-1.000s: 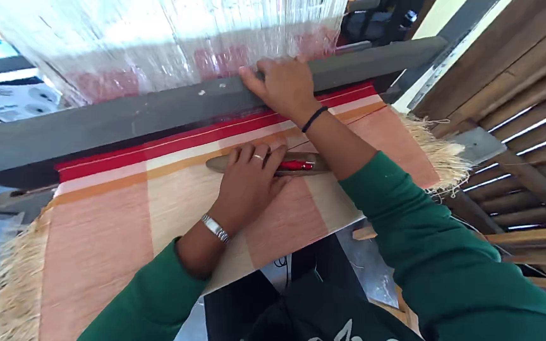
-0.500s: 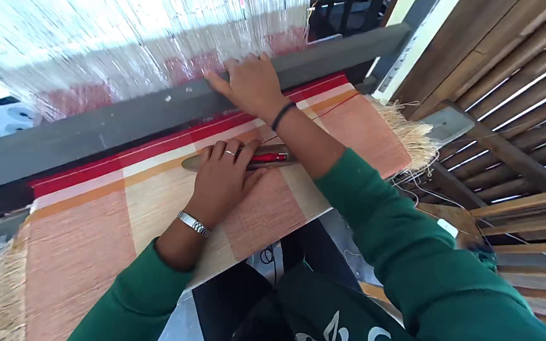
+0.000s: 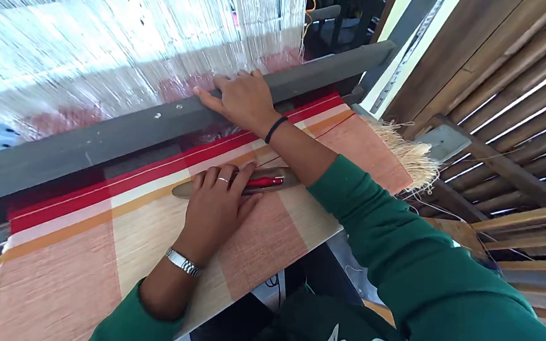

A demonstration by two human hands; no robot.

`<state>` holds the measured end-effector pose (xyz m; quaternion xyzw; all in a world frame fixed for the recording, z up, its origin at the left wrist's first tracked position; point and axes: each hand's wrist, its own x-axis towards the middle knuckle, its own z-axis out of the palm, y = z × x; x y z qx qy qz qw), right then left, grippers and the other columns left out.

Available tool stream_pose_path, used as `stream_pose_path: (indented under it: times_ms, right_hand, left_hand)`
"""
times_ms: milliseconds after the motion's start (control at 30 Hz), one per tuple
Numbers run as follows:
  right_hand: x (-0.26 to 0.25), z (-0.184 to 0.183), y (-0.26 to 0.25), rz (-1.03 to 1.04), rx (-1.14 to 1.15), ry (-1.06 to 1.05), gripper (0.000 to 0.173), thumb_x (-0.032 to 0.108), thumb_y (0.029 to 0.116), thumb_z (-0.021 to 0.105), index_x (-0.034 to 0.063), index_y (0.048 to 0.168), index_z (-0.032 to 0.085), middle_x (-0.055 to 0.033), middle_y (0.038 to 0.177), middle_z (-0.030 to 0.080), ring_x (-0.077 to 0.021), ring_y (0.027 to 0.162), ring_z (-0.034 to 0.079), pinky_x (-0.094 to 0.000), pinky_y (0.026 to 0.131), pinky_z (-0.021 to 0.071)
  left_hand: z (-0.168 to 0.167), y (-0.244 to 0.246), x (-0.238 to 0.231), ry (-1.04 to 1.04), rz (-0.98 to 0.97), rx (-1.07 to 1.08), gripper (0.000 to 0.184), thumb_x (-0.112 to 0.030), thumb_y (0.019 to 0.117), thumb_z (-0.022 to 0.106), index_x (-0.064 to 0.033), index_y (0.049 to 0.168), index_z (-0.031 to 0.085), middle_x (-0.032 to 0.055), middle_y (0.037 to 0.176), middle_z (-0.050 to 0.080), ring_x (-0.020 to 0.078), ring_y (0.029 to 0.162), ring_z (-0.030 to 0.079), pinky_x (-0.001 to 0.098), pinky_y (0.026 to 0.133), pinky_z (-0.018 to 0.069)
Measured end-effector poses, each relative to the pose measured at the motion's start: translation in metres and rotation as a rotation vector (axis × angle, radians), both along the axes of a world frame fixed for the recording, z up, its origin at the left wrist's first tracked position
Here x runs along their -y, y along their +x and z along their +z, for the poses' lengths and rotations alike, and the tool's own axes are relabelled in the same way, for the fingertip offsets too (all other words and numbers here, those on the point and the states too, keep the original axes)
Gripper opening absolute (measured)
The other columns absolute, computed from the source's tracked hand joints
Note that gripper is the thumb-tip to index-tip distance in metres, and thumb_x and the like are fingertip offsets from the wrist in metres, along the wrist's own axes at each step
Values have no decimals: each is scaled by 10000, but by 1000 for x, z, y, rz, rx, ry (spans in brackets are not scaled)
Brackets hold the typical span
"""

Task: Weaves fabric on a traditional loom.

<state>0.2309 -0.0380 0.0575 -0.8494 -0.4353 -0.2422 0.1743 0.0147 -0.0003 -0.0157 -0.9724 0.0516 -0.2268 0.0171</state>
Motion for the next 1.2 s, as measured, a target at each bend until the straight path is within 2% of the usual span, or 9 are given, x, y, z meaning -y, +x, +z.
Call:
stream_pose_path:
  times_ms: [200, 400, 533, 667, 767, 900, 1000, 1133, 1200]
  right_hand:
    - [-48, 12, 35, -36, -6, 45, 694, 724, 1000, 299, 189, 1118, 725, -23, 961, 748, -249, 1026, 676, -521, 974, 430]
    - [-63, 8, 42, -96, -34, 189, 675, 728, 979, 370, 223, 1311, 670, -10, 1148, 731, -268, 1229, 607, -647, 1199, 190]
    - [-43, 12, 49, 191, -157, 311, 683, 623, 970, 567, 125, 1437, 558, -83, 1336, 639, -261, 1271, 587, -633, 1178, 275]
    - [3, 4, 58, 632, -292, 453, 423, 292, 1005, 642, -17, 1293, 618, -166, 1323, 628, -245, 1263, 597, -426, 1103, 486]
    - [59, -6, 22, 790, -448, 376, 298, 263, 1032, 597, 11, 1174, 669, -115, 1255, 645, -180, 1179, 626, -372, 1026, 546]
    - [105, -14, 5, 795, -733, 56, 359, 408, 1070, 493, 134, 1197, 687, 3, 1055, 723, -100, 940, 692, -336, 835, 599]
    - [110, -6, -1, 767, -896, 65, 416, 390, 1002, 639, 166, 1351, 605, -33, 1121, 721, -161, 914, 727, -386, 817, 640]
    - [102, -14, -6, 690, -978, 144, 722, 353, 915, 771, 230, 1528, 410, -49, 1291, 664, -183, 1062, 699, -396, 888, 613]
    - [102, -20, -1, 694, -972, 98, 758, 367, 877, 809, 202, 1514, 431, -22, 1286, 665, -144, 1152, 655, -381, 977, 569]
  left_hand:
    - [6, -4, -15, -15, 108, 1, 592, -677, 981, 480, -380, 1489, 543, 99, 1218, 662, 335, 1130, 602, 603, 980, 397]
    - [7, -3, -20, 5, 142, -6, 628, -685, 975, 476, -371, 1518, 510, 115, 1200, 657, 344, 1114, 600, 585, 954, 408]
    - [8, -4, -18, -4, 141, 16, 728, -645, 952, 514, -253, 1563, 457, 140, 1209, 657, 359, 1113, 603, 588, 946, 416]
    - [4, -4, -17, -14, 155, 41, 764, -652, 937, 534, -143, 1506, 500, 145, 1208, 657, 363, 1101, 605, 587, 956, 424]
    - [4, -4, -17, -41, 182, 68, 720, -642, 984, 511, -144, 1504, 498, 138, 1250, 662, 357, 1149, 611, 587, 984, 458]
    - [11, -6, -24, -132, 292, 141, 675, -605, 1002, 530, -134, 1485, 519, 137, 1231, 689, 348, 1115, 656, 553, 934, 519]
    - [16, -7, -32, -141, 339, 163, 627, -592, 997, 552, -145, 1438, 565, 127, 1226, 692, 336, 1108, 661, 533, 913, 533]
    - [21, -8, -32, -205, 322, 171, 613, -572, 1005, 556, -174, 1471, 533, 123, 1212, 679, 315, 1089, 662, 512, 883, 549]
    - [25, -8, -32, -264, 294, 185, 611, -556, 1010, 561, -178, 1488, 520, 122, 1215, 664, 292, 1086, 662, 488, 881, 570]
